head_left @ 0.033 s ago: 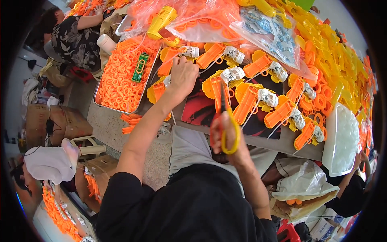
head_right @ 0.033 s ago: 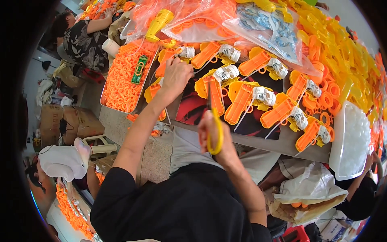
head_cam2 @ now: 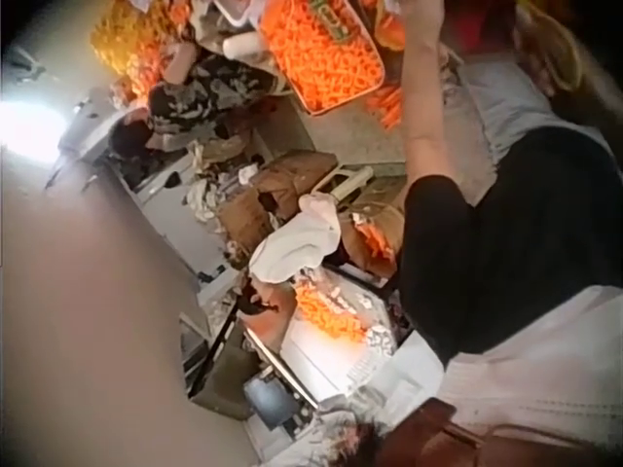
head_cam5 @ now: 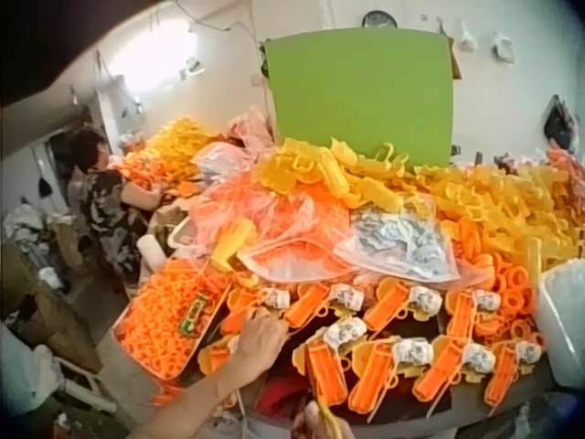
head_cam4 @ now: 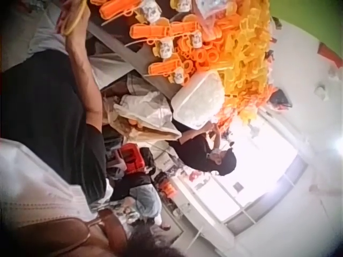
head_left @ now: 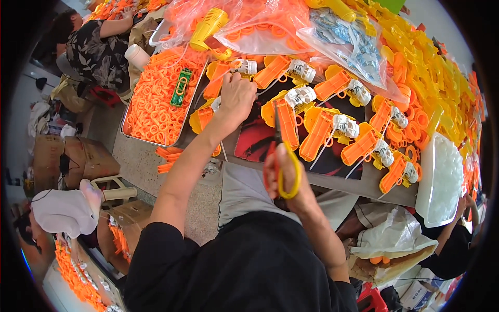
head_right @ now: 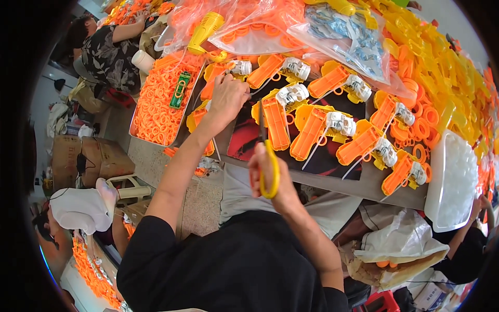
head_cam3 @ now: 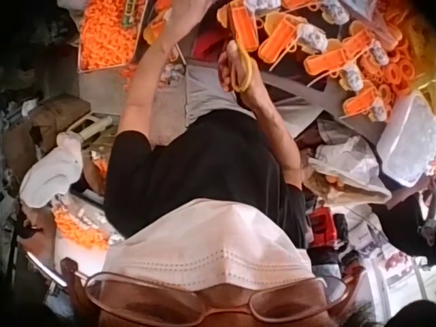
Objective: Manually assembling and preparing plastic toy guns for packaging at a factory workbench.
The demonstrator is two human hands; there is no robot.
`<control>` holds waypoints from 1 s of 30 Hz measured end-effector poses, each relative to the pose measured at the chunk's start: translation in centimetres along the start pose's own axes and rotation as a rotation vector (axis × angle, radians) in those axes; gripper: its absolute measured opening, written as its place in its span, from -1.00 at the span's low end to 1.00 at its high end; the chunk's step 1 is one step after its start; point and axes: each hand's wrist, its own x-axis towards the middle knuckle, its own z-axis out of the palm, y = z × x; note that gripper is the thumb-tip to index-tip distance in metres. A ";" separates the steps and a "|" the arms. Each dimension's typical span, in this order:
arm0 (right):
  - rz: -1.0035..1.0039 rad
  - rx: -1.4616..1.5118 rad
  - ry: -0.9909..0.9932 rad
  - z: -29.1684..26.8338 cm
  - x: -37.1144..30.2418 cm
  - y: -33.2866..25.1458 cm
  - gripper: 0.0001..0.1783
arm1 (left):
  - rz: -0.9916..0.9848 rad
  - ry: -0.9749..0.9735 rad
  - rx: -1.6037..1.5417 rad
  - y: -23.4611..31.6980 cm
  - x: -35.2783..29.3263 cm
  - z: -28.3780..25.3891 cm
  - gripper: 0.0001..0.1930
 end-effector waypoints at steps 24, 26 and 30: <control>-0.068 0.295 0.065 6.1 9.5 3.1 -0.23 | -0.008 0.133 -0.422 -0.7 -1.8 -1.9 -0.79; -0.055 0.313 0.067 6.1 9.6 3.3 -0.24 | -0.006 0.133 -0.428 -0.6 -1.9 -1.9 -0.78; -0.069 0.283 0.088 6.0 9.5 3.2 -0.26 | 0.006 0.160 -0.407 -0.6 -2.0 -1.9 -0.80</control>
